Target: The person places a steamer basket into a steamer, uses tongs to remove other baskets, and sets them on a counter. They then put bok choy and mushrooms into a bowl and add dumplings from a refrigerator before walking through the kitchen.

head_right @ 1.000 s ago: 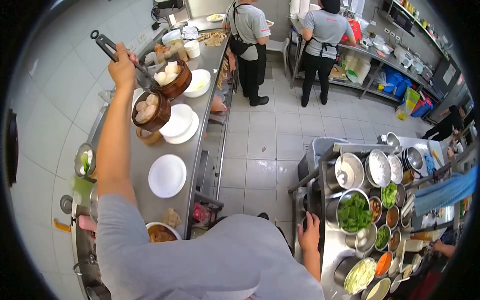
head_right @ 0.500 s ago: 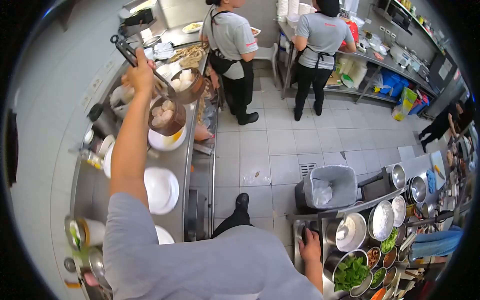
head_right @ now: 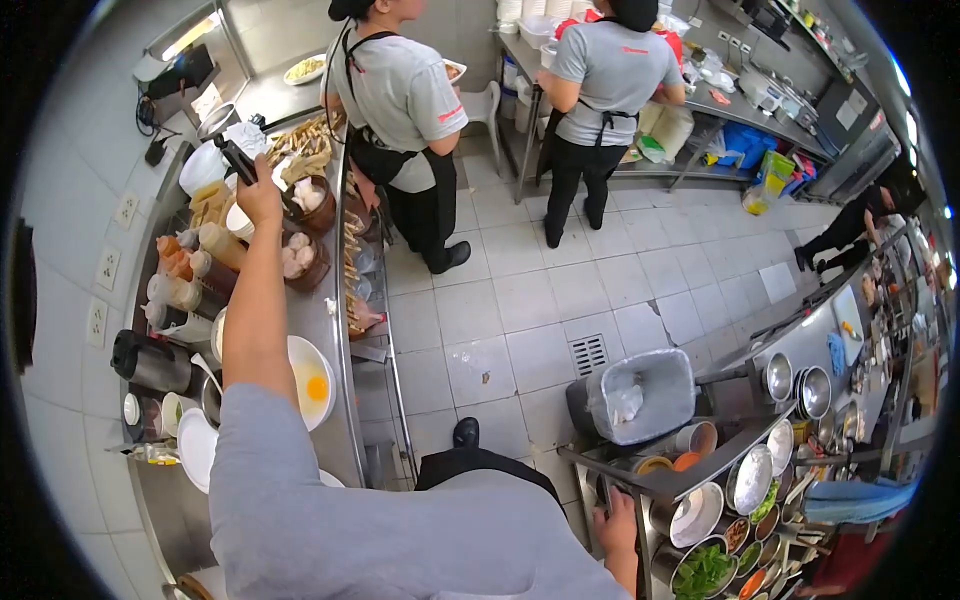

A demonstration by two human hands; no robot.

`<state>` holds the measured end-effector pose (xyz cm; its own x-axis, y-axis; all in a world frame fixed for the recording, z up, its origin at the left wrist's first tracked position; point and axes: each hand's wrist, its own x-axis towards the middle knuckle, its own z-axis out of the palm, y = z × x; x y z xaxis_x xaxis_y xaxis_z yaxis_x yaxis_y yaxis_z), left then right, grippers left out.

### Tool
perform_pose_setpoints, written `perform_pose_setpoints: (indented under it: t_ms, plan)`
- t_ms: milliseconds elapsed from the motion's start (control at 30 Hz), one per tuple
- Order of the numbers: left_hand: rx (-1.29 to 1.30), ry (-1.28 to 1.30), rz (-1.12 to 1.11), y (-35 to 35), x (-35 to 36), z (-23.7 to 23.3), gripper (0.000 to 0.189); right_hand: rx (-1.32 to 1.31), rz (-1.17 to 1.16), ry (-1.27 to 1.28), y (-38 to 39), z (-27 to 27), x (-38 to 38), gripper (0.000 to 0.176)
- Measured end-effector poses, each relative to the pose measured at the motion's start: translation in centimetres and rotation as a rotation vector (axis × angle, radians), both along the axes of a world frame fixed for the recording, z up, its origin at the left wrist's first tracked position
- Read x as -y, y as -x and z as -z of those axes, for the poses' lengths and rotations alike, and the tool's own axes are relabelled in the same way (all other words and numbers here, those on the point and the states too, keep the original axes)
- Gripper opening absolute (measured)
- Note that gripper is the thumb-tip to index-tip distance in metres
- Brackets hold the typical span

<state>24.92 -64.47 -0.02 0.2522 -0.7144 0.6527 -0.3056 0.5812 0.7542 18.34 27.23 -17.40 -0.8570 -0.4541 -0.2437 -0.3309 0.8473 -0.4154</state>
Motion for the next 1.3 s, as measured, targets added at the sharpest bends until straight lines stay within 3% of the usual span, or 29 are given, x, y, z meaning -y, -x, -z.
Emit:
perform_pose_setpoints:
  t_ms: [33, 67, 167, 267, 333, 467, 533, 600, 633, 700, 833, 933, 1000, 1067, 1133, 1200, 1233, 1267, 1300]
  plan:
    - [-0.003, 0.047, -0.030, -0.1, 0.0, -0.3, 0.048, 0.022, -0.031, -0.024, 0.1, 0.6, 0.2, 0.069]
    - [-0.101, 0.006, 0.080, -0.2, -0.6, -1.6, 0.046, 0.064, -0.061, -0.026, 0.5, 0.5, 1.0, 0.069]
    - [-0.033, 0.081, 0.100, -2.4, -1.6, -4.8, 0.047, 0.102, -0.115, -0.034, 2.8, 0.8, 3.5, 0.071]
    - [-0.147, 0.145, 0.271, -5.4, -10.6, -10.6, 0.031, 0.054, -0.192, 0.046, 6.0, 1.5, 6.2, 0.073]
    - [-0.145, 0.230, 0.401, -9.6, -14.8, -12.0, 0.020, 0.018, -0.232, 0.024, 8.0, 1.3, 8.8, 0.070]
    - [-0.261, 0.164, 0.507, -18.1, -32.1, -15.2, 0.025, 0.007, -0.412, 0.068, 9.7, 1.5, 14.4, 0.069]
    - [-0.374, 0.207, 0.582, -22.6, -41.5, -15.5, 0.022, -0.036, -0.666, 0.052, 9.1, 1.7, 17.0, 0.069]
    - [-0.309, 0.226, 0.543, -27.4, -51.8, -15.6, 0.022, -0.048, -0.871, 0.048, 7.4, 1.9, 19.2, 0.069]
    - [-0.310, 0.233, 0.437, -30.1, -56.5, -15.5, 0.022, -0.054, -1.018, 0.039, 6.7, 2.4, 19.8, 0.068]
    - [-0.037, 0.280, 0.353, -35.4, -66.5, -14.9, 0.022, -0.054, -1.224, 0.010, 4.9, 4.5, 20.6, 0.068]
    - [0.208, 0.283, -0.180, -43.8, -87.9, -14.4, 0.025, -0.040, -1.579, -0.172, -2.2, 6.9, 18.9, 0.066]
    - [0.135, 0.202, -0.886, -46.7, -102.2, -13.3, 0.024, -0.050, -1.768, -0.381, -9.2, 8.2, 16.3, 0.063]
    - [0.067, 0.116, -1.125, -47.7, -110.2, -12.5, 0.026, 0.183, -2.039, -0.195, -14.0, 9.2, 12.9, 0.059]
    - [-0.095, 0.248, -1.049, -48.4, -116.1, -11.4, 0.029, 0.402, -2.150, 0.210, -21.4, 3.8, 9.4, 0.056]
    - [-0.145, 0.236, -1.060, -48.6, -121.5, -9.9, 0.027, 0.286, -2.232, 0.499, -27.5, -1.7, 7.5, 0.054]
    - [0.041, 0.094, -1.197, -49.3, -126.8, -8.3, 0.023, 0.180, -2.137, 0.750, -32.6, -3.1, 6.7, 0.060]
    - [0.107, -0.019, -1.257, -49.4, -129.4, -8.0, 0.022, 0.177, -2.156, 0.745, -34.8, -3.1, 6.3, 0.060]
    - [0.173, -0.135, -1.319, -49.5, -132.4, -7.6, 0.023, 0.052, -2.024, 0.759, -37.1, -2.1, 6.4, 0.062]
    - [0.051, -0.204, -1.332, -49.2, -135.9, -6.9, 0.021, -0.064, -1.893, 0.777, -39.2, -0.7, 6.2, 0.064]
